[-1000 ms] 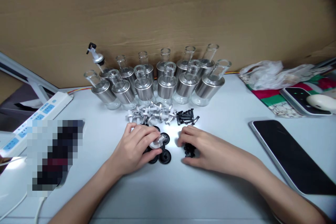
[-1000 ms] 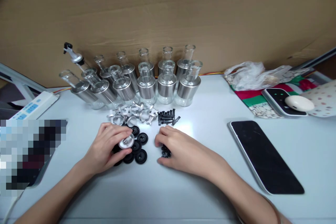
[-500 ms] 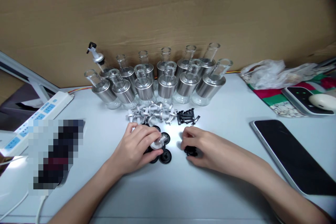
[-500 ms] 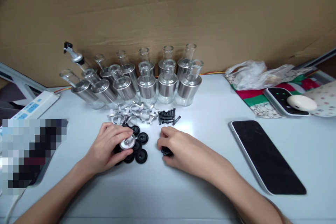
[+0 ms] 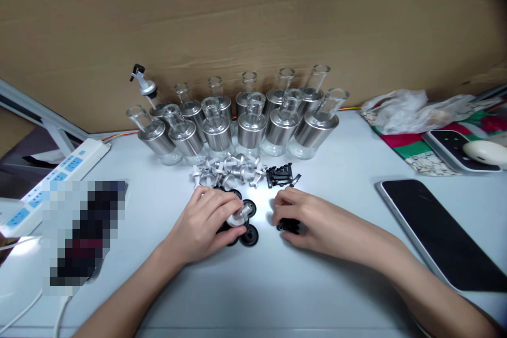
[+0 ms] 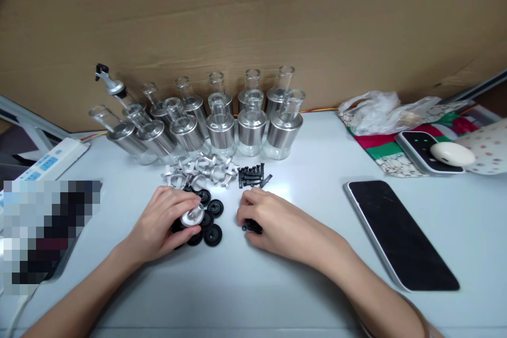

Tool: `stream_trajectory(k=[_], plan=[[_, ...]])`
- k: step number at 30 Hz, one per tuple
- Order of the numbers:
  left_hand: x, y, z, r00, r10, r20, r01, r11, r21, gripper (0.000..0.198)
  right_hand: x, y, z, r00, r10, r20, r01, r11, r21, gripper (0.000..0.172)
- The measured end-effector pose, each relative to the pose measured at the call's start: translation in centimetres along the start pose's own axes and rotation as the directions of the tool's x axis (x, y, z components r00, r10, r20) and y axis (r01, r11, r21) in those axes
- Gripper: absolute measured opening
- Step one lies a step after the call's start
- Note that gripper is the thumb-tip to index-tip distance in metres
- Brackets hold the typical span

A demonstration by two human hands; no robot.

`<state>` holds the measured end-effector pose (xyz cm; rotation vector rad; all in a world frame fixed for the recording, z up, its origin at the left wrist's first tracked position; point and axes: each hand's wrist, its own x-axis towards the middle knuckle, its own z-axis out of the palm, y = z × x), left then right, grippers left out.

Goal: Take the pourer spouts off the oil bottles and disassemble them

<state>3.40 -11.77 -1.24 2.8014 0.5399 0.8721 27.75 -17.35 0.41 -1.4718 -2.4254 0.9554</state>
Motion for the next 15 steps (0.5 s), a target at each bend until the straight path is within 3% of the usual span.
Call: stream_trajectory(k=[4,10,15], plan=[[0.0,-0.1,0.0,1.000,-0.001,-0.005,0.001,1.000,-0.007,0.021,0.0,-0.1,0.0,0.998,-0.060,0.002,0.060,0.998,0.033,0.018],[-0.1,-0.1,0.0,1.000,-0.001,-0.007,0.000,1.000,-0.011,0.021,-0.5,0.6,-0.4,0.999,0.019,0.038,-0.022,0.998,0.059,0.020],[-0.1,-0.1,0.0,1.000,0.003,-0.011,-0.003,1.000,-0.018,0.021,-1.0,1.0,-0.9,0.989,0.085,0.124,-0.101,0.987,0.123,0.048]])
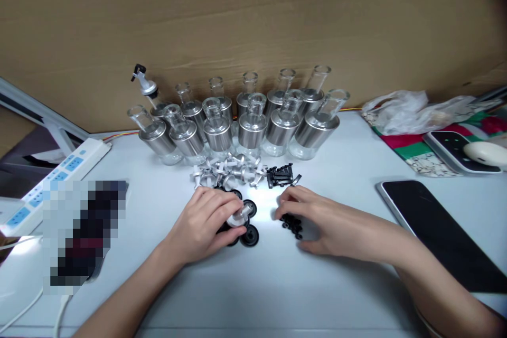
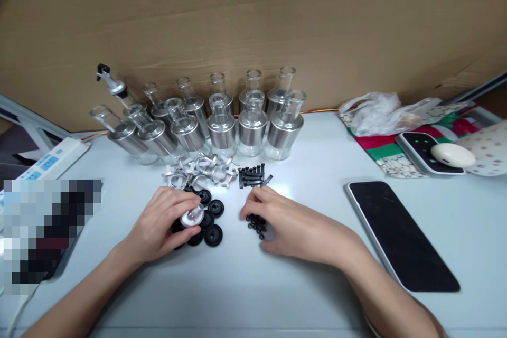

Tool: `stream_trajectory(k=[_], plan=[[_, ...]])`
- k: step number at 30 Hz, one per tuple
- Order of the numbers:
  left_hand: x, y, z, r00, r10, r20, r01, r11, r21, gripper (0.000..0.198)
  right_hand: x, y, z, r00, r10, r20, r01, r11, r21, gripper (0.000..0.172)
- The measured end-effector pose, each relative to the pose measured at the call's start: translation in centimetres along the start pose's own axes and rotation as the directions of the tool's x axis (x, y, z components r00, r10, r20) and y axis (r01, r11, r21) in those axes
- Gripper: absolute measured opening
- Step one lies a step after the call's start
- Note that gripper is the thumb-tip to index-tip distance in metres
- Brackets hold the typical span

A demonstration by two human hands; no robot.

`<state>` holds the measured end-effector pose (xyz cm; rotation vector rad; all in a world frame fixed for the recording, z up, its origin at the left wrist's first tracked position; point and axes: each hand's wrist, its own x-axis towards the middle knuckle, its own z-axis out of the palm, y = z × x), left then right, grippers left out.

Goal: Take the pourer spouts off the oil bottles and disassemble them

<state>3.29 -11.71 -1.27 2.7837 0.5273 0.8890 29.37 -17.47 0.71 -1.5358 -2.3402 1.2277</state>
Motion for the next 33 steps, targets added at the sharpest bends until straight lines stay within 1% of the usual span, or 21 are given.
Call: stream_trajectory(k=[3,6,9,18,21,26,30,33], plan=[[0.0,0.0,0.0,1.000,0.005,-0.001,-0.005,1.000,0.001,0.021,0.1,0.1,0.0,0.999,0.026,0.023,-0.026,1.000,0.009,0.051],[0.0,0.0,0.0,1.000,0.007,-0.004,-0.007,1.000,0.001,0.021,0.4,0.3,0.2,0.999,0.042,0.032,-0.043,0.999,0.012,0.045],[0.1,0.0,0.0,1.000,0.008,-0.006,-0.008,1.000,0.000,0.022,0.5,0.6,0.3,0.999,0.040,0.016,-0.040,0.999,0.005,0.041],[-0.1,-0.1,0.1,1.000,0.011,-0.002,-0.011,1.000,0.003,0.020,0.3,0.7,0.2,0.999,0.030,-0.020,-0.030,1.000,-0.004,0.042],[-0.1,-0.1,0.2,1.000,0.017,-0.001,-0.017,1.000,0.009,0.019,0.3,0.2,0.1,0.999,0.022,-0.029,-0.022,1.000,0.003,0.036],[0.0,-0.1,0.2,1.000,0.022,-0.007,-0.022,1.000,0.011,0.019,0.7,-0.8,0.5,0.995,-0.066,-0.079,0.064,0.998,-0.019,0.016],[0.0,0.1,0.2,1.000,0.019,-0.010,-0.019,1.000,0.020,0.018,1.0,-0.8,0.7,0.994,-0.061,-0.087,0.056,0.997,-0.049,0.013],[0.1,0.2,0.1,1.000,0.011,0.002,-0.011,1.000,0.029,0.014,1.0,-0.6,0.5,0.995,-0.040,-0.095,0.035,0.998,-0.048,0.015]])
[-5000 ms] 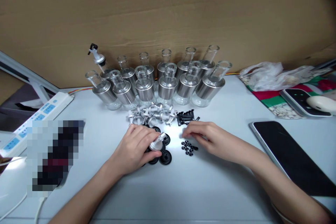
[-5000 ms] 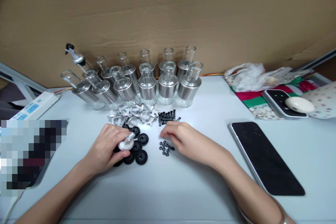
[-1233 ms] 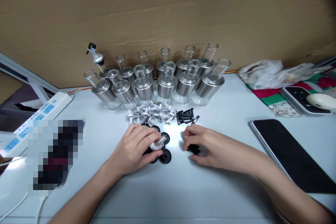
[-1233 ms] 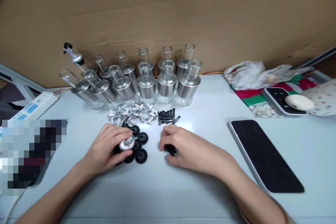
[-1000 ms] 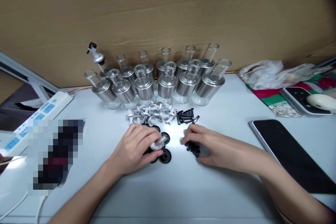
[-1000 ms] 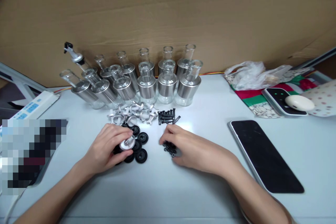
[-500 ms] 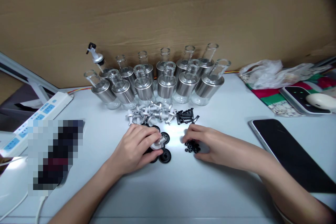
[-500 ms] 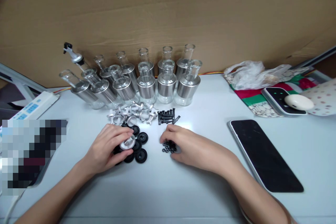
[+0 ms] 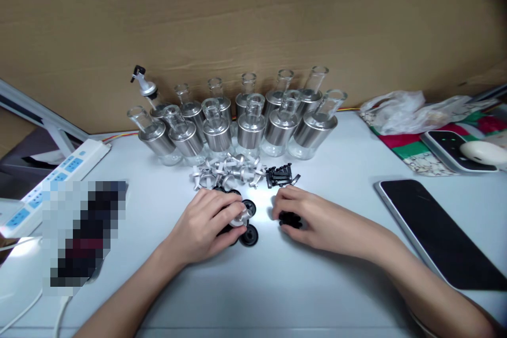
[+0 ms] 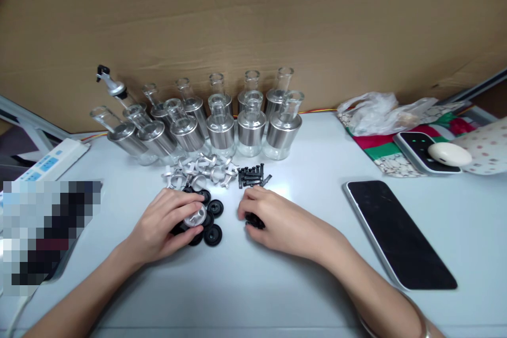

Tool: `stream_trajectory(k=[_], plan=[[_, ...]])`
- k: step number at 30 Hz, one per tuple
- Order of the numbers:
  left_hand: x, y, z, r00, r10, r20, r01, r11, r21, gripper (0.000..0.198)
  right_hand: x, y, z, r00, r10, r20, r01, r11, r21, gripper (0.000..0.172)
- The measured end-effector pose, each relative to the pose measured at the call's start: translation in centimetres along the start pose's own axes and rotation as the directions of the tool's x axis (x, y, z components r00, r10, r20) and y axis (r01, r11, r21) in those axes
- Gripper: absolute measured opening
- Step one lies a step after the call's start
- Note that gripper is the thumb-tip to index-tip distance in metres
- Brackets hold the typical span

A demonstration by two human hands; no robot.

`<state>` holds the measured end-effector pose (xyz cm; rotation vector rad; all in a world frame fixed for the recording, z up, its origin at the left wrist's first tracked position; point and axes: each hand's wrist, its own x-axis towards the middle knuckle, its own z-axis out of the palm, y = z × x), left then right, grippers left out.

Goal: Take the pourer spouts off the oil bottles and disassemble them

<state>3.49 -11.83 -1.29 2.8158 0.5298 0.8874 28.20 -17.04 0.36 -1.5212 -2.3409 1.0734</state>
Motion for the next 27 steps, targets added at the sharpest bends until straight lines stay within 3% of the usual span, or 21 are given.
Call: stream_trajectory(k=[6,11,17,21,27], plan=[[-0.1,0.5,0.4,1.000,-0.019,0.009,0.019,0.994,-0.106,0.012,0.0,-0.8,-0.1,0.988,-0.045,-0.148,0.059,0.994,0.094,0.019],[-0.1,1.5,1.0,1.000,-0.014,0.001,0.014,0.974,-0.226,0.009,0.3,-1.8,1.2,0.951,-0.170,-0.258,0.211,0.967,0.142,0.024],[0.1,1.7,0.9,1.000,0.019,-0.022,-0.021,0.993,-0.116,0.016,0.6,-2.1,1.7,0.921,-0.213,-0.326,0.260,0.960,0.107,0.018],[0.5,1.7,0.3,0.998,-0.026,-0.048,0.027,1.000,0.014,0.019,0.7,-2.1,1.6,0.908,-0.224,-0.353,0.247,0.969,0.022,0.010],[0.7,2.1,0.4,0.999,-0.046,-0.009,0.047,0.997,0.068,0.028,0.8,-2.2,1.9,0.893,-0.232,-0.385,0.246,0.969,-0.014,0.009]])
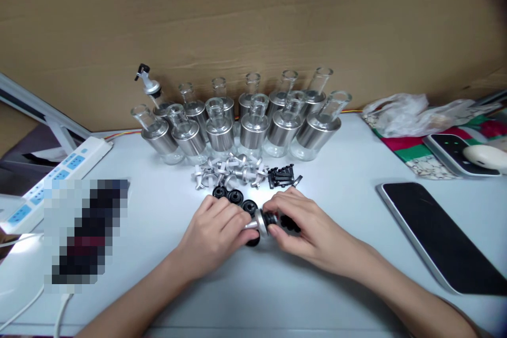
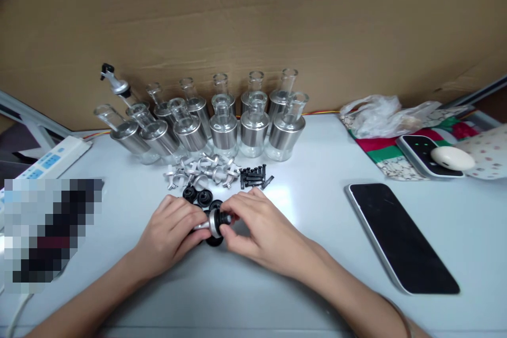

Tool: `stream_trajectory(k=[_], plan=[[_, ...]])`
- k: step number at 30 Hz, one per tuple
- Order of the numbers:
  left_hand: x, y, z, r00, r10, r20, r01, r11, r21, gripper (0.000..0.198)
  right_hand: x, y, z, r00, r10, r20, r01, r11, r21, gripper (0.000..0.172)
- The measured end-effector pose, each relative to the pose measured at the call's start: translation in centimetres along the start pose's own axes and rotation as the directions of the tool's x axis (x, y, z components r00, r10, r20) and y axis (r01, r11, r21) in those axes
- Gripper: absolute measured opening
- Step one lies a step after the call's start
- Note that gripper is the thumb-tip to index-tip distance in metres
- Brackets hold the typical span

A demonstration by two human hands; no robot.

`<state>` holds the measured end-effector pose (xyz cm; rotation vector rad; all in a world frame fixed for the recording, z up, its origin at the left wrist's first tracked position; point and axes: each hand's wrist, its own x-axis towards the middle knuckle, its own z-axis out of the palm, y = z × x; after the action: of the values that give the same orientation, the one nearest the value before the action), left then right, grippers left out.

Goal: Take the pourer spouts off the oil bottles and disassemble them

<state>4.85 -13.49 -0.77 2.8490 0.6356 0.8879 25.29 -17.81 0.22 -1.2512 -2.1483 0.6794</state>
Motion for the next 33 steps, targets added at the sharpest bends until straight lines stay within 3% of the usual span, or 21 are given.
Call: stream_trajectory(k=[5,9,12,18,23,26,30,33], plan=[[-0.2,-0.1,0.5,0.999,-0.022,-0.044,0.020,0.999,-0.039,0.023,0.1,-0.3,0.1,0.999,0.024,-0.045,-0.023,1.000,0.011,0.008],[-0.1,-0.2,0.2,0.998,-0.047,-0.037,0.046,0.998,-0.031,0.028,0.0,-0.4,0.3,0.990,-0.035,-0.139,0.036,0.999,0.007,0.007],[0.1,-0.2,-0.4,0.999,-0.037,0.036,0.039,0.998,-0.057,0.037,0.1,-0.6,0.4,0.976,-0.114,-0.187,0.116,0.993,0.001,0.003],[0.7,-0.4,-1.6,0.956,-0.133,0.261,0.245,0.851,-0.465,0.047,0.0,-1.2,0.4,0.933,-0.286,-0.219,0.260,0.955,-0.139,0.007],[0.9,-0.7,-1.8,0.932,-0.185,0.311,0.323,0.811,-0.488,0.053,-0.1,-1.1,0.1,0.914,-0.364,-0.177,0.296,0.899,-0.322,0.008],[0.7,-0.7,-1.4,0.941,-0.221,0.256,0.317,0.840,-0.439,0.050,0.0,-0.5,0.0,0.920,-0.342,-0.190,0.269,0.906,-0.327,0.008],[0.4,-0.2,-0.8,0.980,-0.192,0.061,0.201,0.942,-0.270,0.038,0.1,-0.1,0.3,0.968,-0.165,-0.188,0.153,0.985,-0.080,0.016],[0.3,0.3,-0.8,0.988,-0.143,-0.051,0.136,0.982,-0.128,0.033,-0.1,-0.5,0.7,0.986,-0.033,-0.161,0.049,0.994,0.097,0.025]])
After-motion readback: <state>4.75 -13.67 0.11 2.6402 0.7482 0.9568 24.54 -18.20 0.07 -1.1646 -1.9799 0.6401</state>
